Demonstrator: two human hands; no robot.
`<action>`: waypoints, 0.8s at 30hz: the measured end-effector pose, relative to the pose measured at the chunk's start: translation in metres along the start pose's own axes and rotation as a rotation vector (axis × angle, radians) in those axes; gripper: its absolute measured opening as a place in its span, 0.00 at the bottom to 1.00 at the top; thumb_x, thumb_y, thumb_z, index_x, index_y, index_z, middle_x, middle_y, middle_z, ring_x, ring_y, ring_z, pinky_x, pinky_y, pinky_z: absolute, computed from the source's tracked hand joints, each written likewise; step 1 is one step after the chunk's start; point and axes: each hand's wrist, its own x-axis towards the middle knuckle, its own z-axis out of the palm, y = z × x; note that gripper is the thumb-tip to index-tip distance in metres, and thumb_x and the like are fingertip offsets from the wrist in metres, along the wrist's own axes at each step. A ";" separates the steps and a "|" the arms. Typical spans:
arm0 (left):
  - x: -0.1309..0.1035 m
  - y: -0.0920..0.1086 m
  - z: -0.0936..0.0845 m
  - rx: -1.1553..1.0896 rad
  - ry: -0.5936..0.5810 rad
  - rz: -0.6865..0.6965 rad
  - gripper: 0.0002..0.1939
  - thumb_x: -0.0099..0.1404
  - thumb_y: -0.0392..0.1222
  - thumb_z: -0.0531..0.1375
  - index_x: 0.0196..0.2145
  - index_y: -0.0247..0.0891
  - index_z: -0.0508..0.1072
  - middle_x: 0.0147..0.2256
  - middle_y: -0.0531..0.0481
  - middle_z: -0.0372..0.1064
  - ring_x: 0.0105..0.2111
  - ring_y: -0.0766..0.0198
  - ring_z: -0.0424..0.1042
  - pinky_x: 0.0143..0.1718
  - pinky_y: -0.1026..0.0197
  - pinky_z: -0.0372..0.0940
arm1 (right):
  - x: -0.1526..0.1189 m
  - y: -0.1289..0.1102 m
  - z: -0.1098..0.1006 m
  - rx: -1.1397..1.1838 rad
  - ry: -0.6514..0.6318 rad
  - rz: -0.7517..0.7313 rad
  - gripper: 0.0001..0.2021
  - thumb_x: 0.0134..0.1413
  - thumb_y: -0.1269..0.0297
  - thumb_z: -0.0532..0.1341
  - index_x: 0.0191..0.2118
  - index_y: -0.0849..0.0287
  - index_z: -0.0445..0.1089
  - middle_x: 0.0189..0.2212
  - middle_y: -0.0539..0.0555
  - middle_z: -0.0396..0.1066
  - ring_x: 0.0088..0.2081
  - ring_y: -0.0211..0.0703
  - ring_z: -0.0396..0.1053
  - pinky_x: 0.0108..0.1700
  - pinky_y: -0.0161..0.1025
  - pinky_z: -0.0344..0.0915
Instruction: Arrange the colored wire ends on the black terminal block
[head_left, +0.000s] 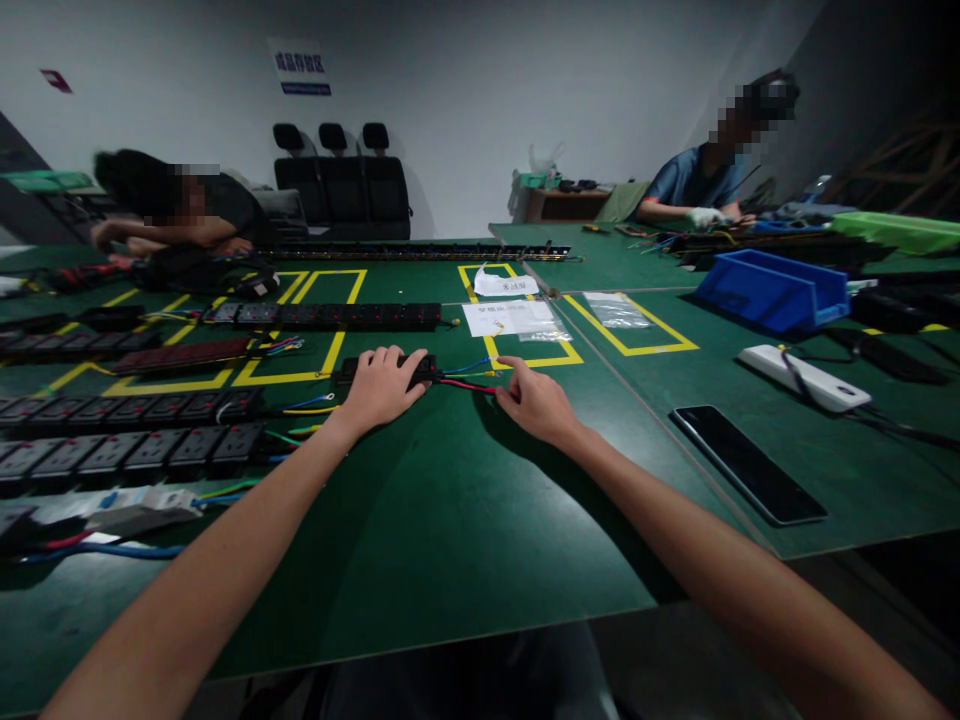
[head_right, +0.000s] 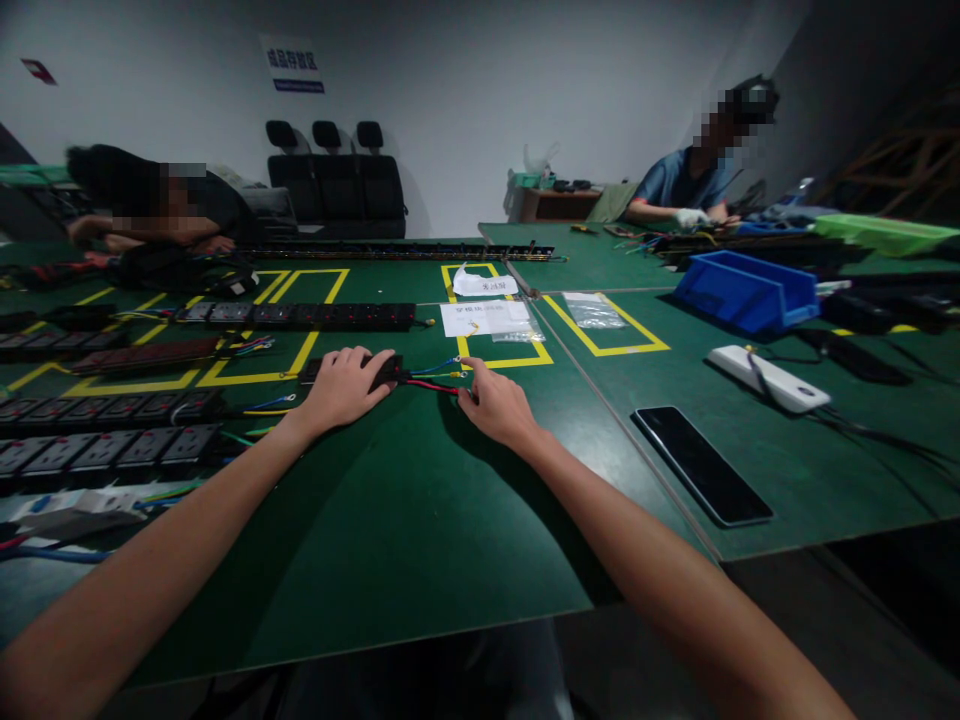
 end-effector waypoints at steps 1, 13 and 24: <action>0.000 0.000 0.000 0.010 0.003 -0.001 0.33 0.78 0.59 0.47 0.71 0.40 0.62 0.56 0.31 0.68 0.54 0.39 0.66 0.53 0.44 0.57 | 0.000 0.000 0.000 0.000 0.000 -0.001 0.25 0.66 0.64 0.58 0.66 0.60 0.63 0.32 0.51 0.74 0.31 0.45 0.69 0.31 0.38 0.53; 0.000 0.000 0.002 0.048 0.017 0.007 0.32 0.78 0.59 0.47 0.71 0.40 0.63 0.55 0.32 0.68 0.53 0.40 0.67 0.52 0.45 0.58 | 0.000 0.000 0.000 -0.013 0.003 0.026 0.24 0.66 0.63 0.58 0.66 0.59 0.64 0.31 0.50 0.74 0.32 0.46 0.69 0.32 0.38 0.52; 0.000 0.001 0.000 0.011 0.007 0.000 0.33 0.78 0.59 0.46 0.71 0.40 0.63 0.56 0.32 0.68 0.54 0.39 0.66 0.54 0.44 0.57 | 0.001 0.000 -0.001 -0.022 -0.009 0.037 0.24 0.66 0.64 0.58 0.66 0.59 0.64 0.31 0.51 0.75 0.32 0.46 0.70 0.32 0.38 0.53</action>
